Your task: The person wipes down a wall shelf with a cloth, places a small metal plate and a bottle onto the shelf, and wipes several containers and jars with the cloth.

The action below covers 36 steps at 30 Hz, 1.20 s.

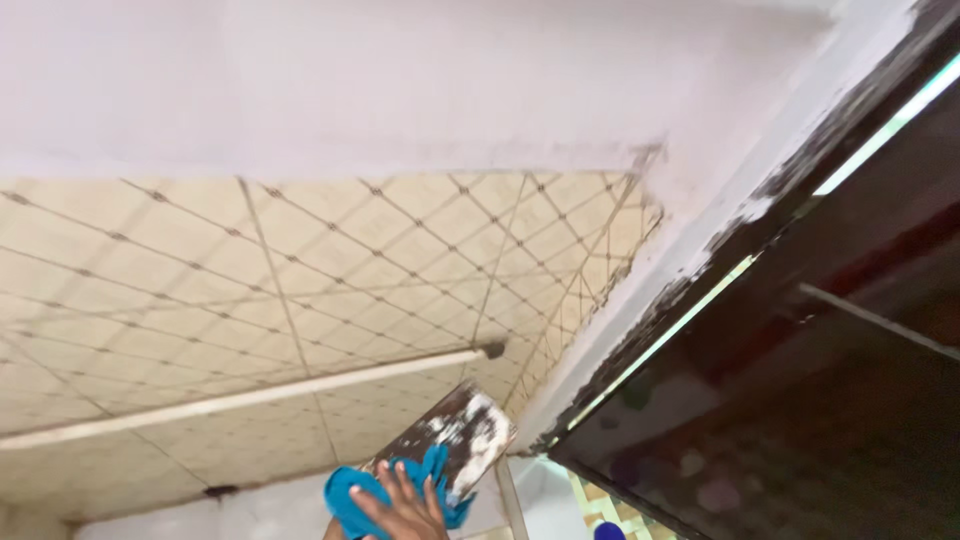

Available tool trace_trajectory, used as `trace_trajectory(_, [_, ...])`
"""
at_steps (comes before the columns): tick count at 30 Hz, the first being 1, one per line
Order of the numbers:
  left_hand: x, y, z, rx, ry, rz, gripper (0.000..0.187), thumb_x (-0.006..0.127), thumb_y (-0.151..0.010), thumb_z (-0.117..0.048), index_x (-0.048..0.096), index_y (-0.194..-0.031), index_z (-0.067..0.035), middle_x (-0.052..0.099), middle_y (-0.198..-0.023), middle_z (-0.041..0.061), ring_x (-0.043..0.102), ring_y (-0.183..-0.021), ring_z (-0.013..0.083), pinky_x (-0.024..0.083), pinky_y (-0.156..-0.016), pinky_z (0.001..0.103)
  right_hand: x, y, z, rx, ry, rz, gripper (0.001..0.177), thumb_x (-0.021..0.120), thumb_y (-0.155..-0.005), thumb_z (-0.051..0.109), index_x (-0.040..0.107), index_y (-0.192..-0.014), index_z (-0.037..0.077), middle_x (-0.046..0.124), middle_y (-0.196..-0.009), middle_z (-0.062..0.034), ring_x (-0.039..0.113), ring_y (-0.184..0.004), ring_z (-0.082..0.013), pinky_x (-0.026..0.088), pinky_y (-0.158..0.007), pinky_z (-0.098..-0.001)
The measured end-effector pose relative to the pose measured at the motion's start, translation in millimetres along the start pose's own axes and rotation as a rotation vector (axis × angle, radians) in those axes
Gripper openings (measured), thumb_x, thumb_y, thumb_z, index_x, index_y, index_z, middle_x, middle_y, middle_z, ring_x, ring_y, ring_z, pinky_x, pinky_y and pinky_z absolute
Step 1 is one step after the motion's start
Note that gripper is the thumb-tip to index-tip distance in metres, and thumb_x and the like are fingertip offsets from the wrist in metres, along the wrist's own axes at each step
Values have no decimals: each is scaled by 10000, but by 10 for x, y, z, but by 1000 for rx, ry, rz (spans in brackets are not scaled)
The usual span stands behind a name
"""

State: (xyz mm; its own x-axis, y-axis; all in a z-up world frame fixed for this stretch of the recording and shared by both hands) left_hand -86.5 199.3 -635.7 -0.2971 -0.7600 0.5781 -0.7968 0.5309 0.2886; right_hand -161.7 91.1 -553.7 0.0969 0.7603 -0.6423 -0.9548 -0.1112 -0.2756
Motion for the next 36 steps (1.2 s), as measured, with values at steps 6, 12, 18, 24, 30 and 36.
trace_trajectory(6, [364, 270, -911, 233, -29, 140, 735, 722, -719, 76, 414, -1360, -109, 658, -1182, 207, 691, -935, 303, 584, -753, 480, -634, -585, 1089, -234, 388, -54, 502, 522, -1038, 554, 665, -1441, 291, 427, -1611, -241, 286, -1518, -484, 129, -1148, -729])
trace_trajectory(12, [462, 427, -1491, 351, 21, 169, 941, 696, -698, 145, 348, -1528, -128, 628, -1342, 201, 687, -1060, 331, 587, -811, 522, -1285, -1107, 1899, -328, 357, -339, 372, 585, -1066, 277, 652, -1402, 134, 430, -1629, -230, 334, -1547, -433, 206, -1242, -601])
trace_trajectory(18, [301, 302, -1472, 498, -92, 172, 893, 736, -645, 231, 438, -1457, 11, 669, -1285, 263, 712, -1128, 339, 583, -944, 525, -2145, -1624, 1474, -95, 365, -618, 400, 514, -1055, 235, 585, -1373, 3, 454, -1564, -238, 346, -1507, -407, 238, -1246, -498])
trace_trajectory(24, [390, 427, -1768, 493, -75, 144, 905, 713, -637, 240, 438, -1462, -11, 691, -1264, 257, 722, -1096, 345, 573, -922, 507, -2262, -1529, 1610, 59, 42, -644, 370, 572, -1016, 217, 604, -1322, 11, 525, -1472, -230, 504, -1387, -367, 416, -1119, -390])
trace_trajectory(30, [481, 653, -2013, 422, 72, 82, 906, 681, -645, 240, 445, -1474, -39, 704, -1243, 254, 727, -1040, 361, 566, -861, 504, -1625, -1222, 2106, -381, 177, -296, 458, 529, -923, 16, 669, -1329, 175, 511, -1570, -131, 600, -1273, -333, 360, -1154, -449])
trace_trajectory(36, [410, 508, -1851, 504, -195, -18, 828, 808, -650, 202, 531, -1402, -7, 732, -1220, 213, 735, -1081, 279, 586, -939, 417, -2732, -1415, 1652, 90, 178, -682, 412, 594, -1014, 149, 592, -1424, 111, 549, -1494, -114, 484, -1359, -309, 138, -1070, -595])
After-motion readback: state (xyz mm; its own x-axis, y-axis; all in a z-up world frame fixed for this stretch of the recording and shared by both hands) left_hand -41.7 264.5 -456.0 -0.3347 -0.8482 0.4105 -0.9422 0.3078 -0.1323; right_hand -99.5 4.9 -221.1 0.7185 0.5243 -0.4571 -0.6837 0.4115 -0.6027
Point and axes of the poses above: each hand's wrist, its own y-axis away from the middle knuckle, its own x-axis out of the palm, z = x × y, the point moved 4 cm from there along -y, towards the middle knuckle
